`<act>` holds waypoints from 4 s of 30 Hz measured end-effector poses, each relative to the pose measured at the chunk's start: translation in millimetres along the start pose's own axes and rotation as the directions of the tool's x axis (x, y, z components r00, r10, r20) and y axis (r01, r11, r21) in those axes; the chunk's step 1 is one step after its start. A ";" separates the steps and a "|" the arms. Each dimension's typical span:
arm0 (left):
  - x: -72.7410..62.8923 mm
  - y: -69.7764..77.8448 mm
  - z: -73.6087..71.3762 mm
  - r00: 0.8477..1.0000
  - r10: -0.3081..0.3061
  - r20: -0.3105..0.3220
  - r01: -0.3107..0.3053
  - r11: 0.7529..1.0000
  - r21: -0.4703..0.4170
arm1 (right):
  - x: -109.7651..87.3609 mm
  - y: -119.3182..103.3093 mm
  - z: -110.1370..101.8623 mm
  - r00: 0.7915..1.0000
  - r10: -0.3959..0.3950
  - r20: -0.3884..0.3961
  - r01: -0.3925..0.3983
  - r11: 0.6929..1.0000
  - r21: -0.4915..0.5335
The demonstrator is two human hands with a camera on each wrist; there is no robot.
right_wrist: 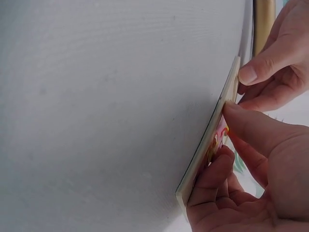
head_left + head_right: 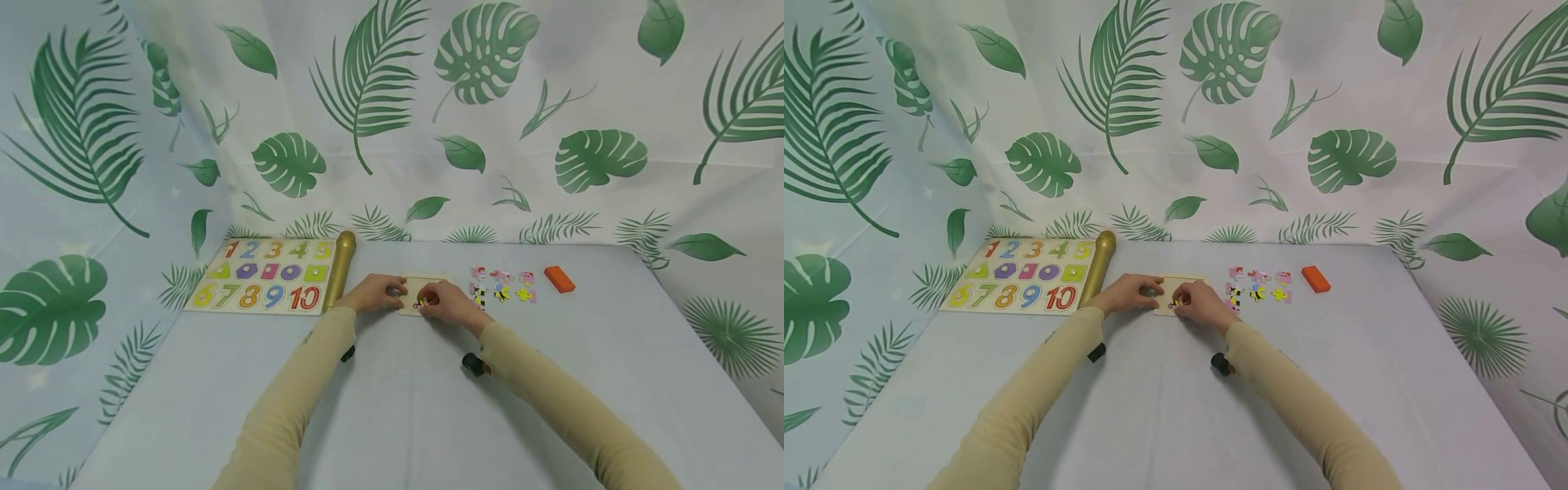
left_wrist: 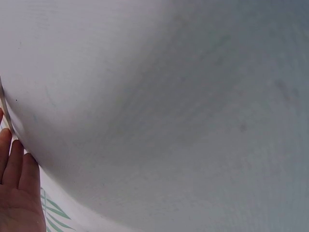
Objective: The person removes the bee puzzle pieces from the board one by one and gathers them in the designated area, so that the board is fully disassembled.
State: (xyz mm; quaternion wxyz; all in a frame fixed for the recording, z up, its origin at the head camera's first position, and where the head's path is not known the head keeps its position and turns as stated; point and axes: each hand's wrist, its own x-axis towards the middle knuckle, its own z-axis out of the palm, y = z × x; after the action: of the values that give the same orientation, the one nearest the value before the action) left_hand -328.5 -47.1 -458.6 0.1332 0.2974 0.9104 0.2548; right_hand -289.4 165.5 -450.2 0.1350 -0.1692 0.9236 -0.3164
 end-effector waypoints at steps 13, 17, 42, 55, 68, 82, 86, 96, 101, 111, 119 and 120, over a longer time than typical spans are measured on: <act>-0.4 0.6 0.4 1.000 -0.003 -0.006 0.003 1.000 0.003 | -0.3 0.6 2.7 1.000 0.029 -0.012 -0.029 0.999 0.035; -0.3 0.8 -0.1 1.000 0.001 -0.002 -0.001 1.000 0.005 | -0.7 1.0 2.4 1.000 0.011 -0.004 -0.011 1.000 0.022; 1.1 -0.1 -0.5 1.000 -0.006 0.008 0.006 1.000 0.011 | -2.3 5.7 0.8 1.000 -0.016 0.003 0.016 0.999 0.043; -0.4 0.6 -1.3 1.000 0.011 0.002 -0.011 1.000 0.006 | -7.8 10.9 3.6 0.998 -0.021 -0.067 0.023 0.999 0.034; -1.7 2.1 -1.3 1.000 0.001 -0.003 -0.001 1.000 0.007 | -47.4 44.2 -13.7 0.983 0.049 -0.179 -0.045 0.999 0.021; -3.6 3.7 -2.1 1.000 0.006 -0.001 -0.006 1.000 0.011 | -101.7 104.7 -53.0 0.967 0.099 -0.233 -0.123 0.988 -0.090; -3.7 4.4 -2.5 1.000 0.007 -0.005 -0.007 1.000 0.007 | -99.3 105.0 -54.5 0.970 0.082 -0.231 -0.105 0.991 -0.089; -3.3 4.6 -3.0 1.000 0.005 0.001 -0.005 1.000 0.006 | -93.2 105.7 -54.8 0.971 0.100 -0.217 -0.119 0.990 -0.078; -2.9 4.8 -3.1 1.000 0.007 0.003 -0.007 1.000 0.000 | -94.5 104.8 -57.6 0.972 0.103 -0.212 -0.118 0.991 -0.057; -3.7 6.7 -4.7 1.000 0.009 0.002 -0.009 1.000 -0.001 | -94.2 101.7 -64.6 0.970 0.146 -0.195 -0.153 0.988 -0.022; -2.8 4.2 -2.1 1.000 0.004 0.005 -0.005 1.000 0.004 | -90.0 101.1 -61.1 0.972 0.155 -0.174 -0.159 0.987 -0.010; -2.7 3.9 -2.0 1.000 0.005 0.005 -0.005 1.000 0.005 | -89.1 101.5 -60.7 0.972 0.159 -0.173 -0.163 0.987 -0.010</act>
State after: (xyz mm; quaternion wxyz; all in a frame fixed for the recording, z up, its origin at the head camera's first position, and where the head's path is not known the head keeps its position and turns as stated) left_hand -325.3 -46.7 -454.6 0.1340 0.3006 0.9100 0.2522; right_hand -253.4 309.0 -455.1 0.0781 -0.0677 0.9462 -0.3066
